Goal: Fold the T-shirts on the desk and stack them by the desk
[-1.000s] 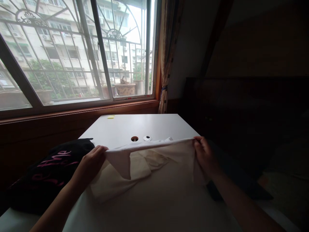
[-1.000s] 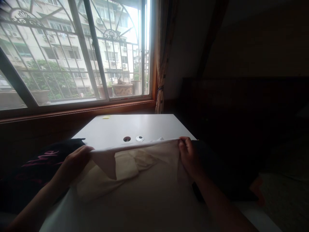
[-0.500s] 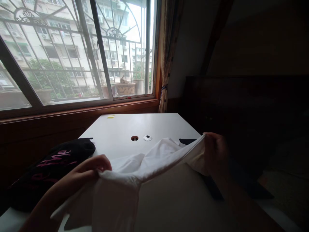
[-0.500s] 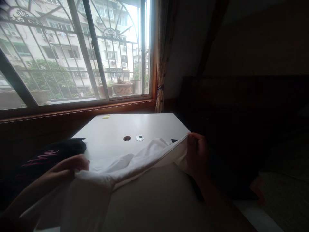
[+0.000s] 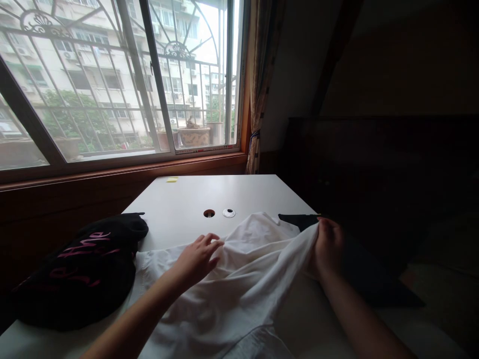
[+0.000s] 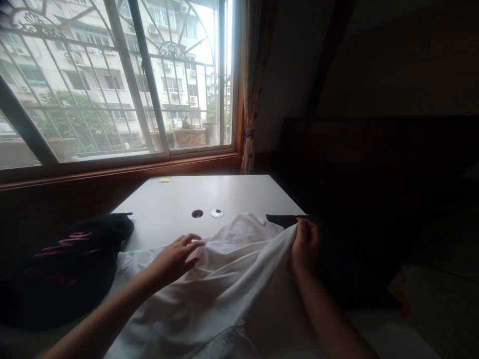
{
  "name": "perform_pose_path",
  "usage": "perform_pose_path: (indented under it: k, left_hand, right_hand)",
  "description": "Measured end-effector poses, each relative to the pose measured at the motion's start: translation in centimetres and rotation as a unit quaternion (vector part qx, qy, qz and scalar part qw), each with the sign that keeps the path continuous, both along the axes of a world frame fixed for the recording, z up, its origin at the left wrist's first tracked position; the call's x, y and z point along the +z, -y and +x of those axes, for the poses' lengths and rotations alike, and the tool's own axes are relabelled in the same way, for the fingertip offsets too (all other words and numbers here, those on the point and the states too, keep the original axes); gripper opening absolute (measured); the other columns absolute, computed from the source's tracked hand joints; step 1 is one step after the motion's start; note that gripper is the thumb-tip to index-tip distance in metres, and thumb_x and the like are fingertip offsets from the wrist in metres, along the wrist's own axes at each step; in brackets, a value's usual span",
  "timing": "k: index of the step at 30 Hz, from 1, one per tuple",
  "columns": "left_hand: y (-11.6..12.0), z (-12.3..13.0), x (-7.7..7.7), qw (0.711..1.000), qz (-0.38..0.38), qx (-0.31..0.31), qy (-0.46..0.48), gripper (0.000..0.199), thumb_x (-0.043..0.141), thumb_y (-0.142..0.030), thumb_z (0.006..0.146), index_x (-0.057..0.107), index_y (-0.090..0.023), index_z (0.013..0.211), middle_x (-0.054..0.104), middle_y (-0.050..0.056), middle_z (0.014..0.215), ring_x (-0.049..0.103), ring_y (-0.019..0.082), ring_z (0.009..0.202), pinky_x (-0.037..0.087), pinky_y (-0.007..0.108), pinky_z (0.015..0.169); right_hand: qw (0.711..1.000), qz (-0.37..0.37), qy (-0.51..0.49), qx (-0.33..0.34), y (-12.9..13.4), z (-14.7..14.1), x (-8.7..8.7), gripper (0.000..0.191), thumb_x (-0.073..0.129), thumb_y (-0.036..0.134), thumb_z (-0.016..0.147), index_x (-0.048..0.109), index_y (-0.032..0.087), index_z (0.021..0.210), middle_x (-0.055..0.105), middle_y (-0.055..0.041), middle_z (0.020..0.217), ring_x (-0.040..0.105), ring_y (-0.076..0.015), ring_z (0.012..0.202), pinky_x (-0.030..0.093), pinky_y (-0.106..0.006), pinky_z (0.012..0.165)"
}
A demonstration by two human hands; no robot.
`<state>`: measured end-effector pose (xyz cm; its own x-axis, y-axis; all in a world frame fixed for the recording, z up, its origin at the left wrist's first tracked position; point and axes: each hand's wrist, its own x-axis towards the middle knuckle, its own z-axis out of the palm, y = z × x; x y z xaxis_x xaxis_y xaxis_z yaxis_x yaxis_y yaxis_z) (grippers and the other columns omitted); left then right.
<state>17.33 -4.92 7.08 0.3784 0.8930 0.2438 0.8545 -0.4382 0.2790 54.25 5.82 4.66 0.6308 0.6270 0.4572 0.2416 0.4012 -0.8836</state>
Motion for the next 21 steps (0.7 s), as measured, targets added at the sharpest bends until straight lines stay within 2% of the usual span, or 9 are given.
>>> perform_pose_path:
  k: [2, 3, 6, 8, 11, 14, 17, 19, 21]
  left_hand:
    - [-1.4, 1.5, -0.9, 0.997, 0.045, 0.004, -0.066, 0.046, 0.065, -0.025, 0.093, 0.057, -0.028, 0.138, 0.060, 0.009, 0.136, 0.056, 0.029, 0.118, 0.050, 0.043, 0.097]
    - [-2.1, 2.1, -1.2, 0.994, 0.058, 0.002, -0.092, 0.043, 0.066, -0.027, 0.092, 0.059, -0.028, 0.135, 0.062, 0.008, 0.133, 0.056, 0.029, 0.117, 0.050, 0.043, 0.095]
    - [-3.4, 3.5, -1.9, 0.989, 0.072, -0.006, -0.130, 0.015, 0.066, -0.029, 0.093, 0.070, -0.027, 0.108, 0.069, 0.006, 0.114, 0.059, 0.027, 0.107, 0.049, 0.039, 0.088]
    - [-3.9, 3.7, -1.9, 0.988, 0.077, -0.001, -0.132, 0.008, 0.063, -0.024, 0.095, 0.070, -0.024, 0.093, 0.070, 0.005, 0.100, 0.061, 0.023, 0.094, 0.048, 0.035, 0.081]
    - [-4.0, 3.2, -0.7, 0.986, 0.097, 0.033, -0.130, 0.015, 0.055, -0.017, 0.098, 0.068, -0.022, 0.091, 0.068, 0.004, 0.089, 0.060, 0.020, 0.078, 0.044, 0.031, 0.067]
    - [-4.0, 2.0, 2.1, 0.981, 0.137, 0.078, -0.117, 0.021, 0.046, -0.014, 0.101, 0.066, -0.021, 0.096, 0.068, 0.006, 0.095, 0.060, 0.021, 0.083, 0.041, 0.031, 0.065]
    - [-4.0, 1.1, 6.6, 0.962, 0.233, 0.123, -0.077, 0.018, 0.049, -0.014, 0.099, 0.065, -0.022, 0.095, 0.067, 0.005, 0.095, 0.059, 0.022, 0.087, 0.039, 0.030, 0.065]
    - [-3.9, 0.9, 9.9, 0.942, 0.298, 0.154, -0.013, 0.017, 0.052, -0.012, 0.097, 0.064, -0.023, 0.092, 0.065, 0.003, 0.091, 0.058, 0.020, 0.081, 0.036, 0.029, 0.061]
    - [-3.9, 1.4, 12.9, 0.920, 0.347, 0.160, 0.090, 0.014, 0.053, -0.015, 0.097, 0.063, -0.022, 0.092, 0.065, 0.001, 0.092, 0.058, 0.017, 0.077, 0.038, 0.028, 0.064]
  right_hand:
    - [1.000, -0.018, -0.023, -0.009, -0.2, 0.2, -1.1, 0.032, 0.060, 0.050, 0.089, 0.068, 0.021, 0.102, 0.070, -0.0100, 0.114, 0.063, -0.0294, 0.110, 0.048, -0.046, 0.098]
    - [0.999, -0.027, -0.031, -0.011, -0.3, 0.4, -1.6, 0.032, 0.060, 0.050, 0.088, 0.068, 0.021, 0.102, 0.070, -0.0099, 0.113, 0.063, -0.0295, 0.110, 0.048, -0.046, 0.098]
    - [0.999, -0.039, -0.038, -0.007, -0.1, 0.9, -2.3, 0.035, 0.061, 0.051, 0.087, 0.068, 0.020, 0.102, 0.069, -0.0091, 0.113, 0.062, -0.0290, 0.109, 0.048, -0.044, 0.096]
    - [0.998, -0.040, -0.038, -0.001, 0.0, 1.3, -2.5, 0.037, 0.061, 0.052, 0.086, 0.069, 0.020, 0.102, 0.069, -0.0081, 0.110, 0.062, -0.0279, 0.107, 0.048, -0.042, 0.093]
    - [0.998, -0.044, -0.040, 0.008, 0.0, 1.5, -2.4, 0.033, 0.061, 0.050, 0.087, 0.069, 0.020, 0.098, 0.069, -0.0061, 0.104, 0.062, -0.0259, 0.101, 0.047, -0.039, 0.090]
    - [0.999, -0.027, -0.006, 0.045, 0.4, 1.2, -2.4, 0.030, 0.059, 0.048, 0.088, 0.068, 0.020, 0.095, 0.069, -0.0046, 0.100, 0.062, -0.0241, 0.097, 0.047, -0.036, 0.086]
    - [0.990, -0.026, 0.064, 0.122, 1.6, 0.1, -2.2, 0.031, 0.055, 0.049, 0.092, 0.067, 0.021, 0.095, 0.069, -0.0038, 0.095, 0.062, -0.0219, 0.089, 0.047, -0.032, 0.076]
    - [0.970, -0.034, 0.138, 0.197, 2.8, -1.1, -2.1, 0.030, 0.056, 0.049, 0.093, 0.067, 0.021, 0.099, 0.068, -0.0032, 0.091, 0.061, -0.0199, 0.080, 0.048, -0.030, 0.068]
    - [0.928, -0.026, 0.224, 0.297, 4.3, -2.9, -2.2, 0.028, 0.060, 0.047, 0.093, 0.067, 0.022, 0.106, 0.068, -0.0025, 0.090, 0.059, -0.0166, 0.069, 0.047, -0.028, 0.060]
